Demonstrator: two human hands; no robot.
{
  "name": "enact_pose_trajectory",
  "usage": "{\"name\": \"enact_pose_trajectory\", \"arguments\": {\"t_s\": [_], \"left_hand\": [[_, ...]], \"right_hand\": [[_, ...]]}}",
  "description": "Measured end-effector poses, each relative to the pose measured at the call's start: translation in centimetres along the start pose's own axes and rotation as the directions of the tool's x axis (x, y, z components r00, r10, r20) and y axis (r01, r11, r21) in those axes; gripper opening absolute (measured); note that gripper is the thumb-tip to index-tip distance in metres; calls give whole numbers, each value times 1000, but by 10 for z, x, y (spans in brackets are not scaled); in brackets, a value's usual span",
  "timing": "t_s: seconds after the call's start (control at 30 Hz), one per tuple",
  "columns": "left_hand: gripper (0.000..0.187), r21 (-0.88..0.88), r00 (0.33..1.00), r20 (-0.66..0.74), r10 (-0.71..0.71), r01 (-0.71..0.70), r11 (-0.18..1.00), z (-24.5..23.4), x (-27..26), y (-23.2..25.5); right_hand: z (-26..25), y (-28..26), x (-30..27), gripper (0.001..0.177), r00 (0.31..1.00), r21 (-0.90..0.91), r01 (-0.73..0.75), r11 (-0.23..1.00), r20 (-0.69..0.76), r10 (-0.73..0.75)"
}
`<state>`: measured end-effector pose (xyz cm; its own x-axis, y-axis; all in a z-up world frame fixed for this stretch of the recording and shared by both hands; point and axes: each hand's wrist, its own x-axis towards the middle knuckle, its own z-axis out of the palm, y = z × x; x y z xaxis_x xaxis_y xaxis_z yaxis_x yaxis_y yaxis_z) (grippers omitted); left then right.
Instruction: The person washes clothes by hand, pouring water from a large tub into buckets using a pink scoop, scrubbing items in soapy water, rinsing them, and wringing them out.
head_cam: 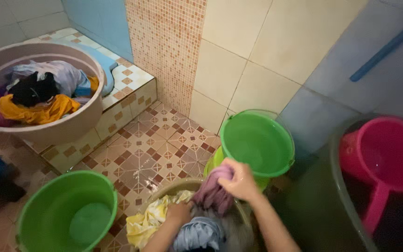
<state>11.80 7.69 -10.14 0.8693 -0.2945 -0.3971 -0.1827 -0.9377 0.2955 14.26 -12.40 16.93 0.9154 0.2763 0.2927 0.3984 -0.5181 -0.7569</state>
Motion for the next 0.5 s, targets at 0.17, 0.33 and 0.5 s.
{"name": "enact_pose_trajectory", "arguments": {"t_s": [0.17, 0.33, 0.5], "left_hand": [[55, -14, 996, -64, -54, 53, 998, 7, -2, -1], [60, -229, 974, -69, -215, 194, 954, -11, -17, 4], [97, -372, 951, -87, -296, 245, 896, -68, -56, 22]], "right_hand": [[-42, -46, 5, 22, 989, 23, 57, 998, -135, -53], [-8, 13, 9, 35, 991, -239, -31, 971, 117, 60], [100, 147, -14, 52, 856, -381, -35, 924, 466, 224]]}}
